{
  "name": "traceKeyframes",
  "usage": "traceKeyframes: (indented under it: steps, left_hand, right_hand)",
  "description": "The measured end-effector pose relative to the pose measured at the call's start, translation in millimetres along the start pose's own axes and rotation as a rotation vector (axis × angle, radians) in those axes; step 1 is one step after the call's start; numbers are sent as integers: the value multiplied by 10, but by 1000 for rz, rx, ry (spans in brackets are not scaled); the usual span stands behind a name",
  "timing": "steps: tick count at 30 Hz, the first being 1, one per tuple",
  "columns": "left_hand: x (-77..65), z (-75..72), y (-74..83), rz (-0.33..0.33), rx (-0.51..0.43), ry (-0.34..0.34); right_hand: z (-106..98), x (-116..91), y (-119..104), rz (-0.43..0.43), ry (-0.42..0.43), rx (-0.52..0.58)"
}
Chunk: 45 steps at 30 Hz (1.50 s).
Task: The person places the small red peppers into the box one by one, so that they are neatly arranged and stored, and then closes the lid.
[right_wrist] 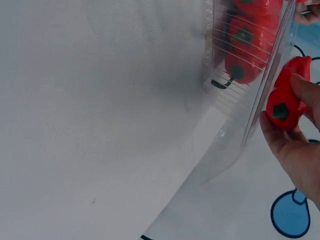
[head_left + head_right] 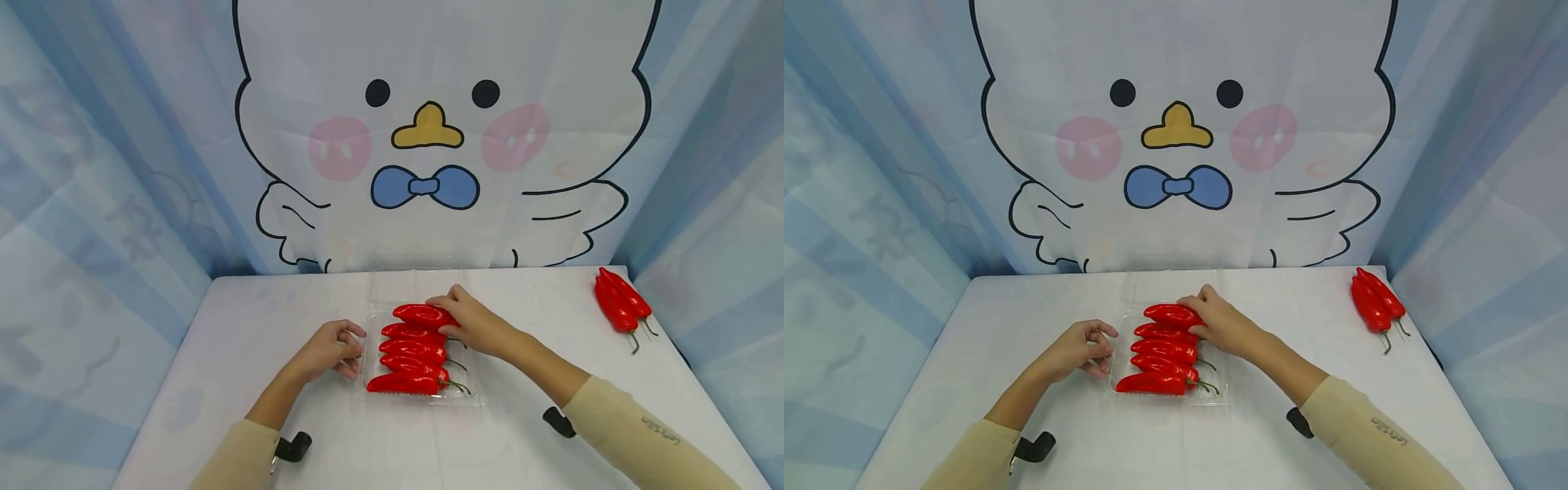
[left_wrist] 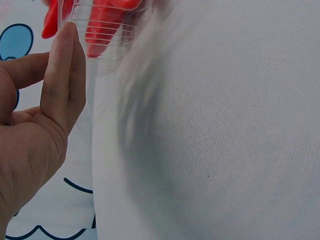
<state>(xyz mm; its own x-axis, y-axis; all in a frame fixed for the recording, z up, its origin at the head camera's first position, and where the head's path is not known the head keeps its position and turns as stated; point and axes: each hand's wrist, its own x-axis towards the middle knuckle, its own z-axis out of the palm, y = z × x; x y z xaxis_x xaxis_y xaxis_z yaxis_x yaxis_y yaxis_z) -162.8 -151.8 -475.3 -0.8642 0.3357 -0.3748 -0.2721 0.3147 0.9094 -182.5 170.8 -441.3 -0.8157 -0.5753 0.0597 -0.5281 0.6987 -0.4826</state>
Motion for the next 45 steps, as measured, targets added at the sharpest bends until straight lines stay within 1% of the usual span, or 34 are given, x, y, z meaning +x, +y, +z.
traceKeyframes:
  steps: [6, 14, 20, 26, 39, 45]
  left_hand:
    - [1, -1, 1, -1, -1, -2]
    - [21, 5, 1, -13, 1, 4]
    - [27, 6, -1, -5, 11, 1]
    - [33, 6, 11, -18, 10, 6]
    - [18, -1, 2, -8, 6, 0]
    - [16, 1, 18, -14, 14, 8]
  right_hand:
    - [47, 31, -43, -5, -21, -17]
    - [94, 64, -111, 3, -18, -22]
    - [155, 84, -110, 24, -26, -25]
    - [210, 106, -100, 29, -31, -35]
    - [241, 127, -165, 31, -27, -41]
    - [259, 137, -177, 51, -27, -81]
